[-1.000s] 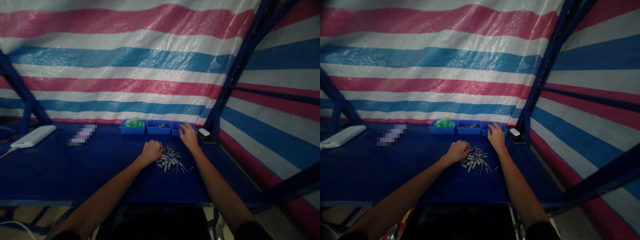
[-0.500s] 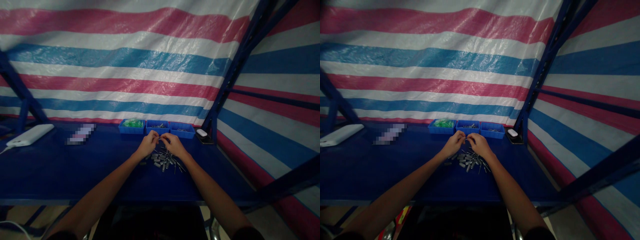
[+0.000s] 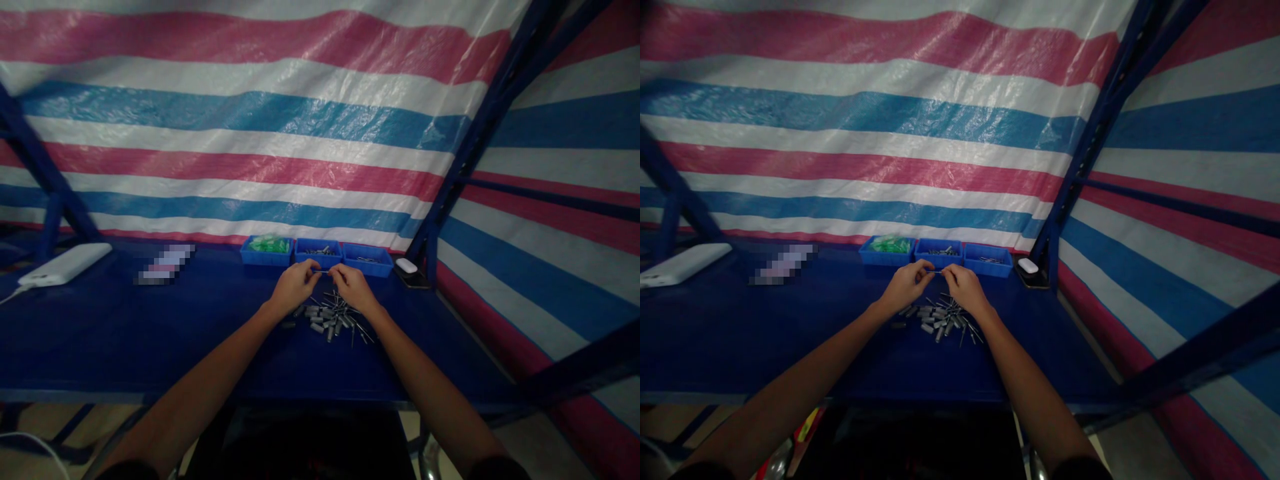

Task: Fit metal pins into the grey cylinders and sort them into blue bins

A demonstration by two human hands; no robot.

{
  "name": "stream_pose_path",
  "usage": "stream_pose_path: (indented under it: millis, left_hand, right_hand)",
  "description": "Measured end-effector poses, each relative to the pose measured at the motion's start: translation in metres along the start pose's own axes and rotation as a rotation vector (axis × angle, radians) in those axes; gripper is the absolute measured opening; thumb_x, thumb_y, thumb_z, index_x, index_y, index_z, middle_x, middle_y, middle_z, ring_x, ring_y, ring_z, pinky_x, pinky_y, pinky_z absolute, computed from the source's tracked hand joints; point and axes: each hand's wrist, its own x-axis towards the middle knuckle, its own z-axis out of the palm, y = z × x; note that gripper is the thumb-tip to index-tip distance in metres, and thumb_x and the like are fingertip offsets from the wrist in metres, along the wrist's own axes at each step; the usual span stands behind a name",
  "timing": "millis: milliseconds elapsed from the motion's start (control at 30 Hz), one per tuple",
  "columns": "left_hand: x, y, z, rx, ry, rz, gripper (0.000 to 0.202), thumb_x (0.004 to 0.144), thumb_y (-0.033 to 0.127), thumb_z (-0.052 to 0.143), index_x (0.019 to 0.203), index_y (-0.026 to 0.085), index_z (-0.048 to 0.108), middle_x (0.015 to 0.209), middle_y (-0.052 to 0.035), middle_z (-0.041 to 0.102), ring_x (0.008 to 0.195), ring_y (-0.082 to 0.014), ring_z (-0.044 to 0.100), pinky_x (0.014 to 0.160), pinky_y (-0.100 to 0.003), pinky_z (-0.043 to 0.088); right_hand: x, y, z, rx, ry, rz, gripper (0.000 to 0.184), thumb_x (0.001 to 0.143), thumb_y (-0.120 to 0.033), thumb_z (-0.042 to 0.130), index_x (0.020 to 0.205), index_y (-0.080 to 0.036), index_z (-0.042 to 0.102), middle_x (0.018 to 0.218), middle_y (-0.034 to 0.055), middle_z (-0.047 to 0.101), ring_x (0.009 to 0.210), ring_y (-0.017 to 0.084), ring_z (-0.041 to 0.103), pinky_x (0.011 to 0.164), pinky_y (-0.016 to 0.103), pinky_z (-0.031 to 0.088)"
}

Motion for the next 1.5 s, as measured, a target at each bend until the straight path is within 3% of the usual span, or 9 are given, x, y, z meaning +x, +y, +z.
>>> stream_pose_path:
  millis: [133, 300, 533, 667, 933, 1067, 1233, 1367, 1500]
  left_hand:
    - [-0.001, 0.002, -0.003, 0.046, -0.032, 0.020, 0.024, 0.085, 0.034, 0.043, 0.081, 0.019, 0.061, 0.066, -0.0002, 0.061, 0.063, -0.0136, 0.056, 0.060, -0.023, 0.036]
    - [-0.002, 0.003, -0.004, 0.063, -0.085, -0.009, 0.033, 0.088, 0.036, 0.036, 0.075, 0.019, 0.060, 0.069, -0.0013, 0.064, 0.063, -0.0131, 0.057, 0.056, -0.021, 0.034]
    - [-0.001, 0.000, -0.001, 0.048, -0.149, -0.058, 0.030, 0.089, 0.034, 0.036, 0.086, 0.021, 0.063, 0.073, -0.0002, 0.067, 0.068, -0.0135, 0.061, 0.059, -0.020, 0.037]
    - [-0.002, 0.000, -0.002, 0.027, -0.124, -0.089, 0.031, 0.089, 0.035, 0.036, 0.092, 0.024, 0.064, 0.069, 0.0018, 0.068, 0.068, -0.0133, 0.063, 0.062, -0.020, 0.038]
    - [-0.003, 0.005, -0.005, 0.041, -0.045, -0.127, 0.030, 0.086, 0.039, 0.041, 0.081, 0.025, 0.068, 0.065, 0.0017, 0.068, 0.063, -0.0129, 0.062, 0.058, -0.020, 0.036]
    - [-0.003, 0.008, -0.006, 0.077, 0.010, -0.182, 0.036, 0.085, 0.044, 0.042, 0.073, 0.021, 0.067, 0.062, -0.0016, 0.066, 0.058, -0.0133, 0.059, 0.055, -0.021, 0.035]
    - [0.000, 0.003, -0.006, -0.080, 0.040, -0.025, 0.023, 0.082, 0.034, 0.051, 0.096, 0.019, 0.060, 0.070, 0.0003, 0.065, 0.062, -0.0118, 0.058, 0.060, -0.021, 0.039]
    - [0.001, 0.002, -0.007, -0.103, 0.037, 0.068, 0.014, 0.084, 0.027, 0.048, 0.087, 0.019, 0.060, 0.080, -0.0013, 0.066, 0.072, -0.0129, 0.059, 0.065, -0.022, 0.041]
    - [0.001, 0.001, -0.006, -0.090, -0.007, 0.037, 0.015, 0.086, 0.023, 0.041, 0.086, 0.018, 0.055, 0.072, -0.0007, 0.062, 0.068, -0.0133, 0.057, 0.063, -0.022, 0.040]
  right_hand:
    - [0.000, 0.002, -0.002, 0.002, -0.012, 0.010, 0.026, 0.087, -0.028, 0.038, 0.077, -0.017, 0.059, 0.065, 0.0002, 0.059, 0.058, 0.012, 0.052, 0.057, 0.022, 0.036]
    - [0.000, -0.001, -0.007, -0.009, 0.005, -0.012, 0.020, 0.082, -0.033, 0.049, 0.086, -0.017, 0.060, 0.064, -0.0006, 0.058, 0.059, 0.012, 0.052, 0.058, 0.022, 0.037]
    - [-0.002, -0.012, -0.009, -0.096, -0.006, -0.092, 0.029, 0.084, -0.029, 0.043, 0.058, -0.017, 0.050, 0.056, -0.0017, 0.049, 0.053, 0.010, 0.045, 0.055, 0.022, 0.031]
    - [-0.002, -0.015, -0.001, -0.157, 0.012, -0.054, 0.033, 0.084, -0.027, 0.039, 0.053, -0.019, 0.039, 0.049, -0.0030, 0.042, 0.048, 0.009, 0.040, 0.052, 0.023, 0.027]
    - [-0.002, -0.021, 0.003, -0.222, 0.062, -0.008, 0.033, 0.084, -0.028, 0.037, 0.052, -0.019, 0.035, 0.045, -0.0028, 0.039, 0.043, 0.009, 0.037, 0.049, 0.024, 0.021]
    - [-0.001, -0.022, 0.003, -0.204, 0.085, -0.004, 0.034, 0.083, -0.028, 0.037, 0.051, -0.019, 0.033, 0.044, -0.0033, 0.037, 0.042, 0.009, 0.036, 0.049, 0.025, 0.021]
    - [-0.001, -0.019, 0.006, -0.071, 0.098, 0.061, 0.039, 0.085, -0.032, 0.035, 0.048, -0.019, 0.033, 0.042, -0.0035, 0.036, 0.041, 0.009, 0.036, 0.046, 0.024, 0.023]
    - [-0.001, -0.018, 0.003, 0.051, 0.046, 0.116, 0.041, 0.087, -0.036, 0.033, 0.051, -0.019, 0.043, 0.044, -0.0027, 0.044, 0.044, 0.010, 0.043, 0.047, 0.022, 0.028]
    - [-0.002, -0.019, -0.001, 0.001, 0.037, 0.070, 0.037, 0.089, -0.035, 0.032, 0.062, -0.018, 0.051, 0.050, -0.0020, 0.050, 0.048, 0.011, 0.048, 0.050, 0.022, 0.031]
